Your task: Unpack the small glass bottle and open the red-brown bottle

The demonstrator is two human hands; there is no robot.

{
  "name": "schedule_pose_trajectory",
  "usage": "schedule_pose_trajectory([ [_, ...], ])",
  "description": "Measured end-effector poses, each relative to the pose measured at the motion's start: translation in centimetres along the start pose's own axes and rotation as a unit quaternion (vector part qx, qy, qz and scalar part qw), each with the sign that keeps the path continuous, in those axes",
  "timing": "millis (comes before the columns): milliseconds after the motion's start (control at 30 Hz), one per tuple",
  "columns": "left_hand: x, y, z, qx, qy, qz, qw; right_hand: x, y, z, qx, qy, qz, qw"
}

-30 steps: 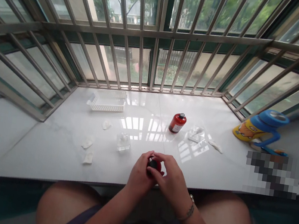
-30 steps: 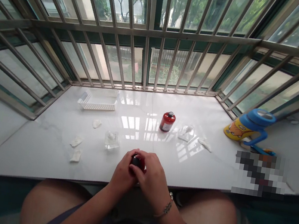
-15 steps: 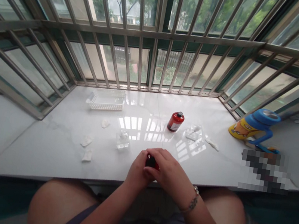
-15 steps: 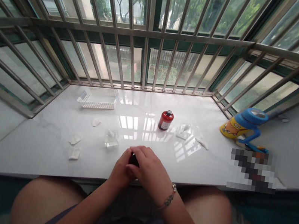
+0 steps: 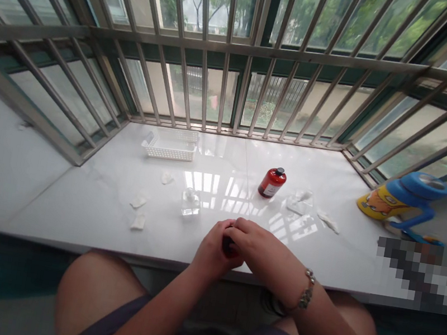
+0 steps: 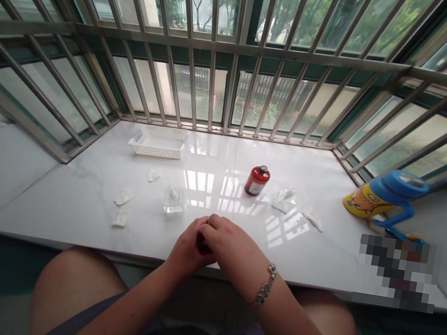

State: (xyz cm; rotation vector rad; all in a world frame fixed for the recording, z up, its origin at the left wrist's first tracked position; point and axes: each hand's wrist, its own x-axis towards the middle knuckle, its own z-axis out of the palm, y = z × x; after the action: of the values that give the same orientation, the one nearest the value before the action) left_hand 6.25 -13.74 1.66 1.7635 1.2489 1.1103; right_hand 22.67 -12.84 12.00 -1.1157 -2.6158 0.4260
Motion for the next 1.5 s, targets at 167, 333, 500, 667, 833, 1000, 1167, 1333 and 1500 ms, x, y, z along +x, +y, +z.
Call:
schedule_pose_trajectory([
  [167,0.0,-0.2,0.0,0.006,-0.001,-0.006,1.0,-0.2,-0.1,-1.3,0.055,-0.01,-0.02,0.998],
  [333,0.2,-0.3,0.1,0.016,-0.003,0.013,1.0,-0.1,0.0,-1.4,0.061,-0.009,-0.033,0.998],
  [500,0.2,-0.1,0.0,0.02,-0.009,-0.009,1.0,-0.1,-0.3,-2.2,0.049,0.013,-0.029,0.998],
  [667,0.0,0.0,-0.3,0.02,-0.004,-0.017,1.0,-2.6,2.4,-1.8,0.062,0.211,0.083,0.972],
  [833,-0.2,0.1,-0.5,0.015,-0.005,-0.023,1.0,-8.8,10.1,2.7,-0.008,0.333,0.293,0.896],
  [1000,-0.1,-0.2,-0.4,0.024,0.002,-0.009,1.0,-15.3,17.0,6.8,-0.061,0.324,0.453,0.828],
  [1167,-0.6,-0.6,-1.2,0.041,0.003,-0.005,0.999,-18.3,19.7,7.7,-0.085,0.308,0.494,0.808],
  [1333,-2.1,-1.2,-2.9,0.05,0.028,-0.01,0.998,-17.7,22.5,5.5,-0.124,0.283,0.475,0.824],
  [1500,-3.0,-1.2,-4.0,0.052,0.054,-0.029,0.997,-15.0,27.2,2.2,-0.146,0.211,0.487,0.835],
])
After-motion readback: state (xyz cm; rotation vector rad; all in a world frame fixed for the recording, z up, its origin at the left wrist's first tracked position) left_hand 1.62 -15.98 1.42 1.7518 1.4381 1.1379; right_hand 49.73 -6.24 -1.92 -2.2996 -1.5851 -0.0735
